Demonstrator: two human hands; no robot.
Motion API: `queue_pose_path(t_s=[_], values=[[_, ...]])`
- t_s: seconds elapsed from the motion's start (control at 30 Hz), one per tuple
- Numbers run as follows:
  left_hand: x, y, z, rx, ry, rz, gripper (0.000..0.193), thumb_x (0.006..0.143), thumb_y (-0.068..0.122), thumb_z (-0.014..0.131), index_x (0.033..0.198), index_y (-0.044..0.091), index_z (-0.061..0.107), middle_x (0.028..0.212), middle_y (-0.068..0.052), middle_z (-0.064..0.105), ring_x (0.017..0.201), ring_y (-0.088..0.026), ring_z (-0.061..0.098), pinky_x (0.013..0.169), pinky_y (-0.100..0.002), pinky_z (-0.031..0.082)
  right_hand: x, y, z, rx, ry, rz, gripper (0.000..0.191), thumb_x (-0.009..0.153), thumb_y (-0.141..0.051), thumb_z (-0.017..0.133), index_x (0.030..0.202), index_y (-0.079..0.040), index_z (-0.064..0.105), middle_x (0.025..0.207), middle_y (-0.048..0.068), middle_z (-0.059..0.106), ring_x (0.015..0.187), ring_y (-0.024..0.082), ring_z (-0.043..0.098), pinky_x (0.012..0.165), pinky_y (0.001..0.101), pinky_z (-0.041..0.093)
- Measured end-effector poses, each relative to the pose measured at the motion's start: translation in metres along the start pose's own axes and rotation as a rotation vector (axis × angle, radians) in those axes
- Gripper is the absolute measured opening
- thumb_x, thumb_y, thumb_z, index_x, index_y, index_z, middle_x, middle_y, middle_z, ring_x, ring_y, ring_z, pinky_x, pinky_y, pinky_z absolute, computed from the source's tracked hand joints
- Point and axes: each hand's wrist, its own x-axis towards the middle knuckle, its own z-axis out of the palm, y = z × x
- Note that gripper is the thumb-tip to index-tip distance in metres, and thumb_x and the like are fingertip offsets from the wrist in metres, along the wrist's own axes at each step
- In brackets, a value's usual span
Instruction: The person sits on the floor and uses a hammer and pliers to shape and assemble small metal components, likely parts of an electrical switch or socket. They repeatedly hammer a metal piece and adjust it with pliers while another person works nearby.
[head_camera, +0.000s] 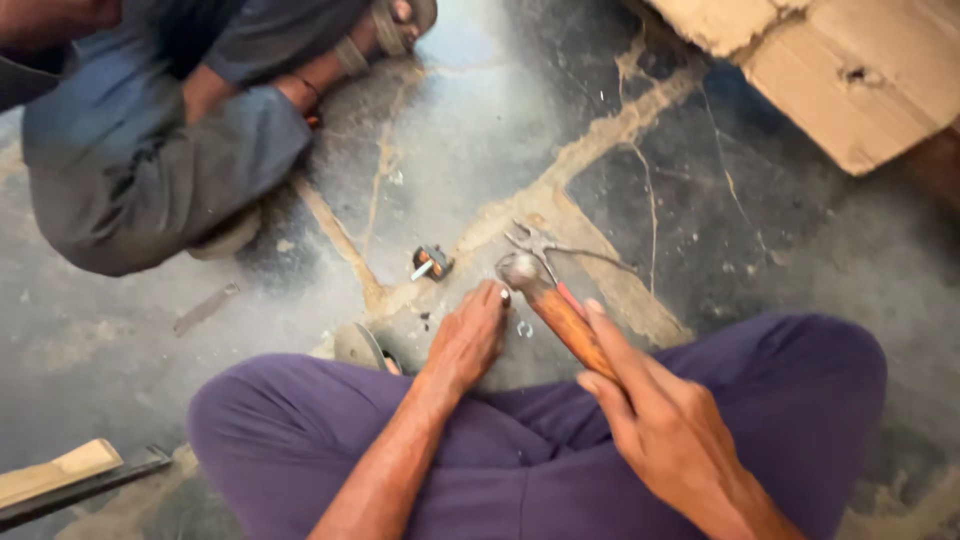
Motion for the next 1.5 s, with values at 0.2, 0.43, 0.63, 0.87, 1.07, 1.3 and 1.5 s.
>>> queue_pose_path(t_s=[0.2,0.43,0.63,0.87,1.07,1.3,1.5], values=[[0.004,-0.012,-0.002,-0.005,0.052,0.070,0.029,0.085,0.003,0.059,0.112,0.002,0.050,0.111,-0.021,0.057,0.107,-0.042,0.059,0.082,-0.051,0.051,0.012,-0.001,0.005,0.040,0.062,-0.124,0.062,0.097,-0.023,0.066,0.154,-0.017,0.044,0.110,0.024,0.072,0.089,0.039,0.074,0.069,0.0438,0.058],[-0.002,-0.012,-0.007,-0.034,0.107,0.146,0.040,0.080,0.000,0.060,0.119,-0.001,0.051,0.111,-0.025,0.057,0.107,-0.046,0.056,0.088,-0.051,0.050,0.024,0.018,0.012,-0.122,-0.025,0.010,0.067,0.086,-0.030,0.071,0.150,-0.025,0.049,0.089,0.018,0.075,0.074,0.042,0.071,0.061,0.0507,0.055],[-0.002,0.007,-0.033,-0.062,0.084,-0.035,0.018,0.098,0.016,0.061,0.107,0.002,0.054,0.104,-0.020,0.059,0.102,-0.042,0.059,0.084,-0.051,0.049,0.106,0.077,0.050,-0.331,0.029,0.057,0.063,0.090,-0.036,0.067,0.150,-0.029,0.047,0.089,0.017,0.069,0.073,0.043,0.070,0.064,0.0526,0.056],[0.010,0.001,-0.038,-0.129,0.091,-0.093,0.018,0.101,0.020,0.064,0.105,0.003,0.058,0.104,-0.020,0.060,0.102,-0.042,0.059,0.086,-0.051,0.047,0.108,0.138,0.102,-0.409,-0.128,0.261,0.064,0.089,-0.042,0.069,0.148,-0.029,0.049,0.099,0.015,0.068,0.091,0.041,0.072,0.077,0.0516,0.059],[0.035,-0.006,-0.037,-0.215,0.115,-0.064,0.021,0.100,0.018,0.065,0.112,0.002,0.058,0.106,-0.020,0.060,0.103,-0.042,0.059,0.087,-0.051,0.046,0.129,0.100,0.106,-0.119,0.168,-0.493,0.066,0.085,-0.039,0.071,0.140,-0.007,0.052,0.136,0.027,0.060,0.122,0.042,0.062,0.096,0.0446,0.051],[0.041,-0.004,-0.037,-0.159,0.108,0.079,0.019,0.097,0.014,0.068,0.114,0.010,0.062,0.108,-0.014,0.064,0.103,-0.039,0.062,0.090,-0.048,0.048,0.123,0.079,0.144,0.467,0.010,0.032,0.035,0.087,-0.020,0.071,0.118,-0.004,0.067,0.098,0.011,0.067,0.084,0.023,0.069,0.075,0.0339,0.054],[0.052,0.011,-0.048,-0.212,0.080,-0.038,0.051,0.080,0.015,0.081,0.123,0.004,0.056,0.109,-0.017,0.061,0.106,-0.039,0.057,0.091,-0.049,0.044,0.133,0.097,0.136,0.497,0.061,0.069,0.017,0.092,-0.015,0.067,0.091,0.001,0.069,0.085,0.008,0.067,0.071,0.021,0.066,0.064,0.0317,0.051]])
